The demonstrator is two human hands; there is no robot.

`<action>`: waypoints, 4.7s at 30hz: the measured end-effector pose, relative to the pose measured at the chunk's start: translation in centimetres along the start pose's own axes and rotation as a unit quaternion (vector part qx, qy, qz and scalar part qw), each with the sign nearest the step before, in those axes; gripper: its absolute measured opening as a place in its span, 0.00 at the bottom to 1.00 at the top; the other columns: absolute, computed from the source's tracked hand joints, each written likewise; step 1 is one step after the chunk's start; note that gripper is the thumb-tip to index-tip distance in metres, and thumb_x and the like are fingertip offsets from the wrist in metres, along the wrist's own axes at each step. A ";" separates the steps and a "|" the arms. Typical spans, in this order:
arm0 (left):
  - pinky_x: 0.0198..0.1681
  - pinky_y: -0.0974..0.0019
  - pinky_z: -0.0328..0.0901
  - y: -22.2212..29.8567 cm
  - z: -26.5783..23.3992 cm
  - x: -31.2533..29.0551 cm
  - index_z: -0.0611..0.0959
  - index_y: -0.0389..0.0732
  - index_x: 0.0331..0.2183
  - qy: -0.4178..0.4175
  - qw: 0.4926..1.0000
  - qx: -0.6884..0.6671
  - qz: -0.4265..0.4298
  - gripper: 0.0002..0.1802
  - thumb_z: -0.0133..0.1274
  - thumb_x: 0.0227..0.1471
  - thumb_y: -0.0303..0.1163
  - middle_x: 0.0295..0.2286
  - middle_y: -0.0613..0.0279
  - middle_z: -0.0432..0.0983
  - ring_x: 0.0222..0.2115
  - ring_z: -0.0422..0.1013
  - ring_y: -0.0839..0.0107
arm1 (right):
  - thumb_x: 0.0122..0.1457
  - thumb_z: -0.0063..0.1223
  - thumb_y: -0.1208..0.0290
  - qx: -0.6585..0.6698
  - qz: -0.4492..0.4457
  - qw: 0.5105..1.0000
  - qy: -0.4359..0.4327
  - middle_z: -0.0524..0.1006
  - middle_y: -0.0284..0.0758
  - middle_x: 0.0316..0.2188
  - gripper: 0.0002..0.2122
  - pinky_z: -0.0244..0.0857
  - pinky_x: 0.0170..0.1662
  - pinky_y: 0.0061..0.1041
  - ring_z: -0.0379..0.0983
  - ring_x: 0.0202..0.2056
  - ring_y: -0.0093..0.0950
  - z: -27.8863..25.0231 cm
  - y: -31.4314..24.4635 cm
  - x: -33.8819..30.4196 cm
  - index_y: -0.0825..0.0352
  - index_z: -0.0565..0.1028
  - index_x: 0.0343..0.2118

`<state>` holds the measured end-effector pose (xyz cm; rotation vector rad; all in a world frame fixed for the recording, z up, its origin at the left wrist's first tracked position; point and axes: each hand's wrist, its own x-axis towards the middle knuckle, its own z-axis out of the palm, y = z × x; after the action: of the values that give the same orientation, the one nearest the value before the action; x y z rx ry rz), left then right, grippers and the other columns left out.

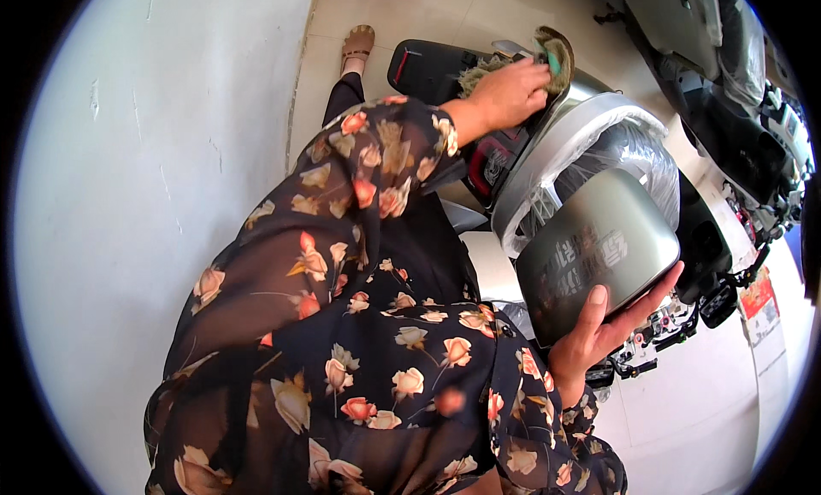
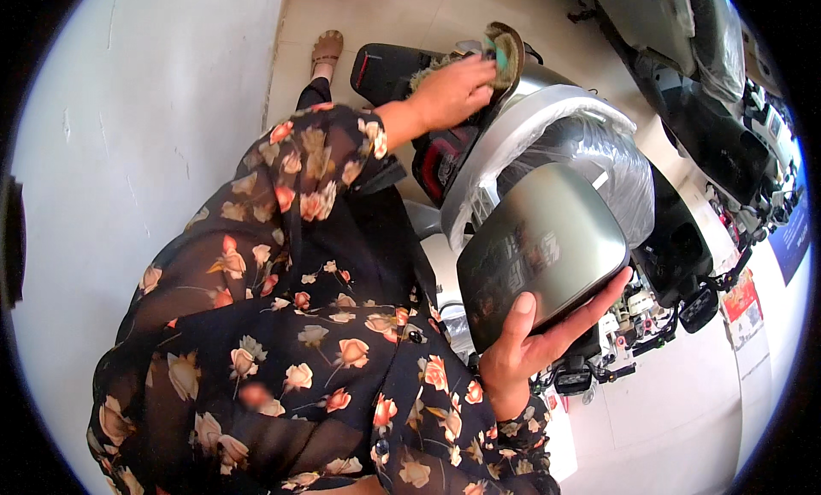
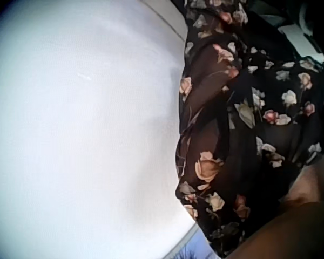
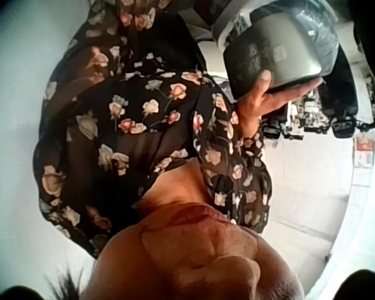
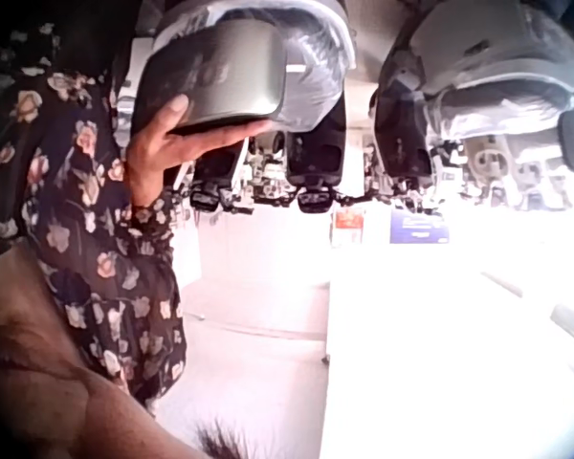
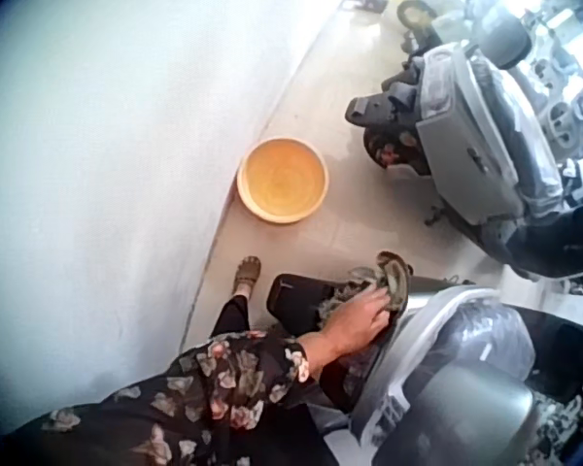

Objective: The person wipes down various parts of scooters with a cloth, including the floorboards, seats, and rear plastic panels.

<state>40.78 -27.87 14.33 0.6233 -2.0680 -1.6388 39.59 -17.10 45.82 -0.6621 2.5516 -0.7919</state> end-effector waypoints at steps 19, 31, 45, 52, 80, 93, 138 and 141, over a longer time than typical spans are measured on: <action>0.50 0.58 0.68 4.4 2.0 -5.3 0.77 0.39 0.38 0.052 0.991 0.119 0.014 0.13 0.54 0.48 0.30 0.45 0.56 0.69 0.54 0.61 0.50 | 0.60 0.45 0.64 -0.027 -0.019 0.999 -0.022 0.49 0.44 0.67 0.36 0.40 0.67 0.36 0.48 0.66 0.36 -0.4 0.7 0.2 0.66 0.44 0.68; 0.50 0.58 0.68 7.4 4.6 -15.8 0.75 0.38 0.43 -0.040 0.991 0.065 -0.105 0.19 0.54 0.46 0.25 0.47 0.56 0.67 0.58 0.58 0.49 | 0.61 0.44 0.69 0.000 -0.055 0.998 -0.028 0.50 0.44 0.67 0.34 0.38 0.67 0.34 0.48 0.66 0.35 -0.7 2.4 0.6 0.66 0.45 0.68; 0.46 0.45 0.63 2.2 8.2 -13.6 0.74 0.34 0.44 0.099 0.926 -0.069 -0.359 0.17 0.40 0.59 0.35 0.46 0.42 0.71 0.44 0.67 0.40 | 0.61 0.43 0.68 -0.029 -0.045 0.999 -0.005 0.52 0.45 0.66 0.33 0.40 0.67 0.34 0.49 0.65 0.36 -0.8 3.4 1.1 0.67 0.46 0.68; 0.42 0.46 0.63 -2.6 7.7 -18.8 0.74 0.32 0.37 -0.099 0.883 -0.055 -0.456 0.18 0.43 0.58 0.40 0.36 0.37 0.73 0.39 0.68 0.37 | 0.60 0.46 0.62 -0.039 -0.028 0.999 0.011 0.52 0.44 0.66 0.35 0.41 0.66 0.36 0.50 0.65 0.37 -0.6 3.4 1.3 0.65 0.47 0.68; 0.42 0.53 0.69 -6.6 3.3 -14.8 0.79 0.44 0.45 0.007 0.976 0.159 -0.148 0.17 0.55 0.50 0.31 0.47 0.59 0.67 0.41 0.70 0.53 | 0.56 0.48 0.59 -0.054 0.049 0.995 0.061 0.52 0.45 0.65 0.38 0.46 0.66 0.43 0.50 0.65 0.42 -1.7 3.6 1.3 0.64 0.48 0.68; 0.22 0.69 0.71 -4.9 4.0 -10.3 0.80 0.47 0.46 -0.164 0.923 0.349 -0.004 0.21 0.53 0.46 0.29 0.58 0.72 0.63 0.35 0.69 0.68 | 0.54 0.47 0.57 -0.075 0.091 0.990 0.081 0.53 0.44 0.65 0.39 0.48 0.65 0.46 0.51 0.65 0.44 -2.0 2.6 1.3 0.61 0.48 0.68; 0.38 0.68 0.64 -10.7 1.5 -15.0 0.81 0.36 0.35 -0.040 0.795 -0.333 -0.505 0.27 0.45 0.62 0.54 0.29 0.71 0.75 0.31 0.66 0.79 | 0.60 0.45 0.57 -0.048 0.135 0.985 0.097 0.60 0.45 0.62 0.31 0.58 0.59 0.42 0.61 0.59 0.42 -5.0 2.9 -3.0 0.68 0.56 0.63; 0.32 0.67 0.63 -12.2 -1.0 -12.3 0.79 0.36 0.28 -0.180 0.823 -0.235 -0.485 0.26 0.46 0.61 0.52 0.23 0.70 0.71 0.26 0.62 0.79 | 0.61 0.44 0.57 -0.042 0.136 0.985 0.100 0.61 0.45 0.61 0.30 0.58 0.59 0.42 0.61 0.58 0.42 -5.1 3.1 -3.4 0.68 0.57 0.63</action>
<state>52.33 -23.91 1.96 1.4007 -1.4510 -2.8942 38.87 -10.88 48.64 -0.2584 2.7903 -0.6906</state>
